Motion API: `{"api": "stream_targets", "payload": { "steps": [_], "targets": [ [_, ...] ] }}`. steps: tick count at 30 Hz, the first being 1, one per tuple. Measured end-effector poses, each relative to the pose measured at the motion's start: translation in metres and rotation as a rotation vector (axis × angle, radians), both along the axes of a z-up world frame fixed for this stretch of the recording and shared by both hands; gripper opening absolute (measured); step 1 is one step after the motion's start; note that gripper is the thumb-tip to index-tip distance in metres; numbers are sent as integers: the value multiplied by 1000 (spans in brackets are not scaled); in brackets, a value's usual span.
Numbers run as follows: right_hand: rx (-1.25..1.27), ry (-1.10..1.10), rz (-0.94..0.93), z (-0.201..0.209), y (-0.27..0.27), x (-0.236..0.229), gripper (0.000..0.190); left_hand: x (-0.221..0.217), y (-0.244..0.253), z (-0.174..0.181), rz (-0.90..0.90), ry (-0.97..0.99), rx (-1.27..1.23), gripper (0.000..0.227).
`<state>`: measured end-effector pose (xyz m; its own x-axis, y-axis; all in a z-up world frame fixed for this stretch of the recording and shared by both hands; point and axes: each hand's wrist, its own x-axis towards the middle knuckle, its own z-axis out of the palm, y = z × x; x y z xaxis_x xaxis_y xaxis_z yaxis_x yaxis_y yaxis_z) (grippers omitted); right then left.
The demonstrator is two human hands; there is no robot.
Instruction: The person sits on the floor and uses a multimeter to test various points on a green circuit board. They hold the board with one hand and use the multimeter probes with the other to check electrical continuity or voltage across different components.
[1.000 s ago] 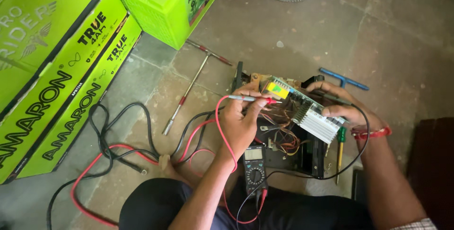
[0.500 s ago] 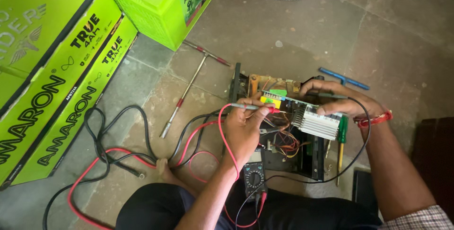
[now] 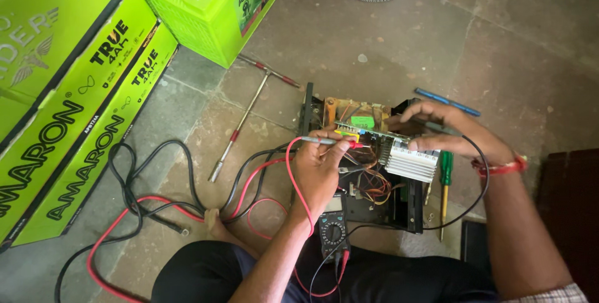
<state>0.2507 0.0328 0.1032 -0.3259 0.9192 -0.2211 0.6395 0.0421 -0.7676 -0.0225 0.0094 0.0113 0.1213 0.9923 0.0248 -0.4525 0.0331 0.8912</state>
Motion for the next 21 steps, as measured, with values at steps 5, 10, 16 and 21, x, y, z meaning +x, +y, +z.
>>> {"api": "stream_targets", "payload": {
  "steps": [5,10,16,21],
  "targets": [
    [202,-98,-150,6,-27,-13,49,-1,-1,2,-19,-110,-10,11],
    [381,-36,-552,-14,-73,-37,45,-3,-4,5,-2,-87,3,9],
    [594,79,-683,-37,-102,-64,37,-3,-4,4,23,-60,-13,10],
    [674,276,-779,-57,-115,-77,31,-5,-8,-2,41,-49,-9,12]
  ]
}}
